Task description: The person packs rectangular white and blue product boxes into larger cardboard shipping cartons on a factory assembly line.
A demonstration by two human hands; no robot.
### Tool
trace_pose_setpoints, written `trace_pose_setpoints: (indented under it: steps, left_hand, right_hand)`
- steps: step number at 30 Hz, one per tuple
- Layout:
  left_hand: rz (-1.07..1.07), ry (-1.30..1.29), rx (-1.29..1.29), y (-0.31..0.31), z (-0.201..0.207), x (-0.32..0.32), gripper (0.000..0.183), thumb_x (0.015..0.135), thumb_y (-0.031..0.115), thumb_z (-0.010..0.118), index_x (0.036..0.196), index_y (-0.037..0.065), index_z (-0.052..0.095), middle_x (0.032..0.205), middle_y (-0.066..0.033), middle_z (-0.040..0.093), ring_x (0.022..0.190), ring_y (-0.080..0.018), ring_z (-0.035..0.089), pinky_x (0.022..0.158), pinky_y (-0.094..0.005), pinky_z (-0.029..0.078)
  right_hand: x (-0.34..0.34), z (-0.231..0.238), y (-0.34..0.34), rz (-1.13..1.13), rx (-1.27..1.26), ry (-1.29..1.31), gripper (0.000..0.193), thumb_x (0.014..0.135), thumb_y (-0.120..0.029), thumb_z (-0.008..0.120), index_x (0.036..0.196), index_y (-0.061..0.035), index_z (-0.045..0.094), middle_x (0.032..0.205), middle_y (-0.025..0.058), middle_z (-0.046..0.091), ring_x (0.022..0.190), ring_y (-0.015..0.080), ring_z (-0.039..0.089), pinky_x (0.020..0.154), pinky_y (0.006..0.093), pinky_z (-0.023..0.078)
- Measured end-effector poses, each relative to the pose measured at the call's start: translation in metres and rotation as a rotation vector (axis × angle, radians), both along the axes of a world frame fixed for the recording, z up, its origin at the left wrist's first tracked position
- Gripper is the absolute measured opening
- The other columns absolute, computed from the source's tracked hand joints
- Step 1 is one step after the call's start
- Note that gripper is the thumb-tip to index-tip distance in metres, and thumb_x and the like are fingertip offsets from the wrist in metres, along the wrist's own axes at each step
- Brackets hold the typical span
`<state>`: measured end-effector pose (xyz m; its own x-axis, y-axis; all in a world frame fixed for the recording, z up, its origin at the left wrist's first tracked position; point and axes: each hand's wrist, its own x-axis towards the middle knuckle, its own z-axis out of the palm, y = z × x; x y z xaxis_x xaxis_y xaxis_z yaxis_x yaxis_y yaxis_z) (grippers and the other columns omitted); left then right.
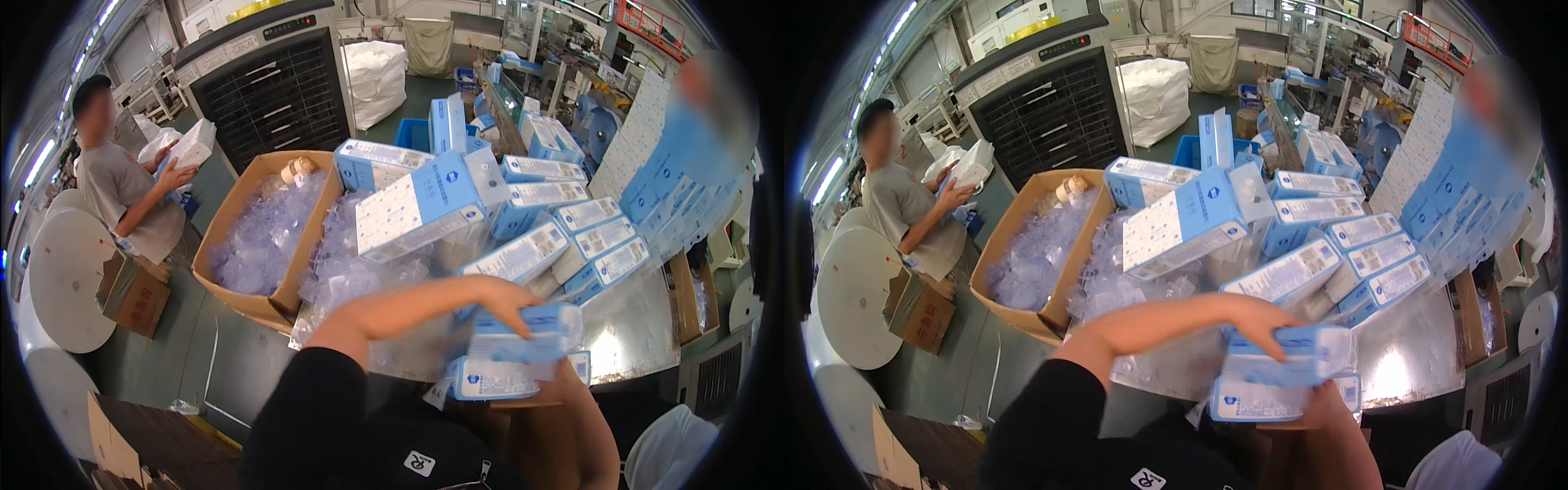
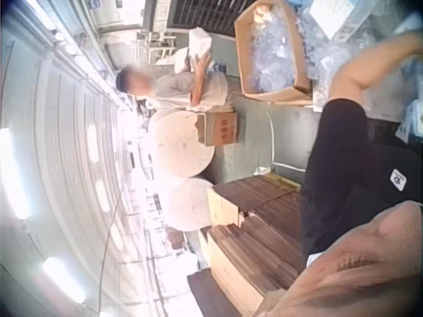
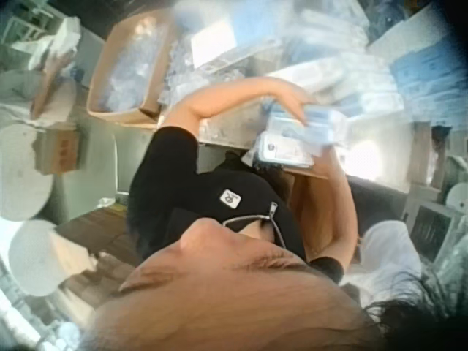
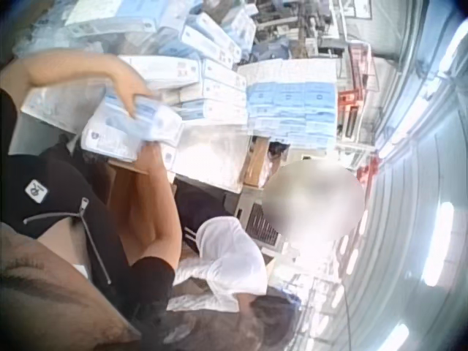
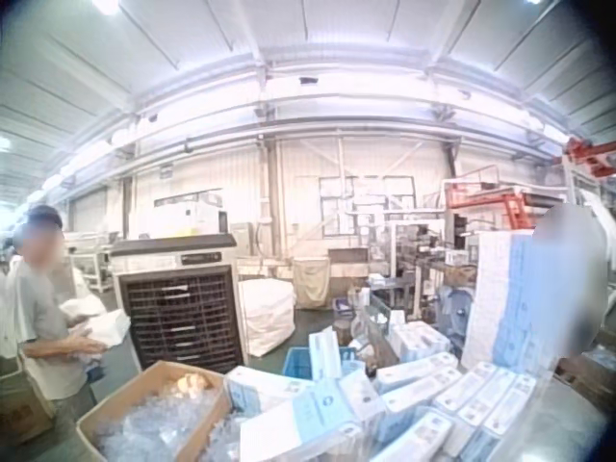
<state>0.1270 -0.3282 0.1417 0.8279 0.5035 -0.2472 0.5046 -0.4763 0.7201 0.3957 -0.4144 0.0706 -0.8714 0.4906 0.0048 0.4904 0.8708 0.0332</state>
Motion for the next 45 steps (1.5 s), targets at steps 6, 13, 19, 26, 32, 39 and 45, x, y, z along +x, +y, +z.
trace_pose_setpoints:
  steps: [6,13,19,26,32,39,45]
  left_hand:
    - [0.312,-0.083,0.464,-0.006,-0.036,-0.035,0.069,0.075,0.023,0.062,0.135,0.001,0.036,0.117,-0.0261,0.054,0.109,-0.0378,0.053,0.092,-0.0439,0.043]
    - [0.305,0.274,0.481,0.006,-0.093,0.098,0.1,0.059,0.027,0.075,0.144,0.014,0.024,0.124,-0.0223,0.05,0.115,-0.0376,0.049,0.091,-0.0463,0.044]
    - [0.16,-0.67,-0.489,-0.017,-0.015,0.156,0.088,0.061,-0.001,0.064,0.142,0.008,0.031,0.14,-0.012,0.039,0.119,-0.0246,0.048,0.091,-0.0359,0.046]
    - [-1.403,-0.146,0.08,-0.172,-0.136,0.262,0.083,0.066,0.021,0.072,0.141,0.021,0.035,0.112,-0.0206,0.05,0.101,-0.0371,0.049,0.086,-0.0405,0.041]
    - [-1.296,0.865,-0.127,-0.192,-0.342,0.204,0.049,0.079,0.03,0.061,0.123,0.009,0.053,0.114,-0.0193,0.057,0.108,-0.0333,0.053,0.09,-0.0418,0.043]
    - [-0.16,-0.185,0.659,-0.045,-0.081,0.165,0.034,0.071,0.025,0.062,0.099,0.006,0.06,0.109,-0.0128,0.058,0.1,-0.0352,0.054,0.081,-0.0445,0.045]
    - [0.418,0.469,0.506,0.061,-0.082,0.006,0.105,0.059,0.034,0.076,0.144,0.01,0.019,0.113,-0.0247,0.048,0.106,-0.0388,0.05,0.085,-0.0461,0.045]
  right_hand:
    - [-0.015,0.014,-0.019,-0.164,-0.073,-0.105,0.09,0.063,-0.03,0.076,0.141,-0.0295,0.031,0.099,0.0085,0.053,0.097,0.0251,0.052,0.082,0.038,0.039]
    - [0.101,0.145,-0.224,-0.802,0.348,0.2,0.081,0.057,-0.005,0.071,0.132,-0.0203,0.045,0.102,0.0145,0.053,0.095,0.0294,0.053,0.079,0.041,0.042]
    - [0.109,0.084,-0.476,-1.159,0.082,2.532,0.058,0.084,-0.031,0.055,0.129,0.0039,0.042,0.133,0.0179,0.045,0.117,0.0302,0.048,0.098,0.0423,0.04]
    - [0.05,0.002,-0.465,-1.149,0.352,2.869,0.054,0.093,-0.03,0.043,0.134,0.0047,0.034,0.128,0.0182,0.049,0.113,0.0285,0.052,0.095,0.0394,0.045]
    - [0.036,0.026,-0.343,-1.748,0.01,0.573,0.077,0.059,-0.004,0.069,0.13,-0.0172,0.043,0.112,0.0206,0.047,0.106,0.0373,0.048,0.089,0.0473,0.038]
    - [0.053,-0.251,-0.298,-1.558,-0.926,-0.042,0.073,0.075,-0.02,0.064,0.141,-0.0241,0.032,0.128,0.0236,0.043,0.12,0.039,0.041,0.098,0.0532,0.031]
    - [0.048,-0.064,-0.12,-0.973,-0.887,0.194,0.07,0.067,-0.021,0.073,0.131,-0.0134,0.044,0.126,0.0199,0.049,0.11,0.0383,0.051,0.081,0.0414,0.048]
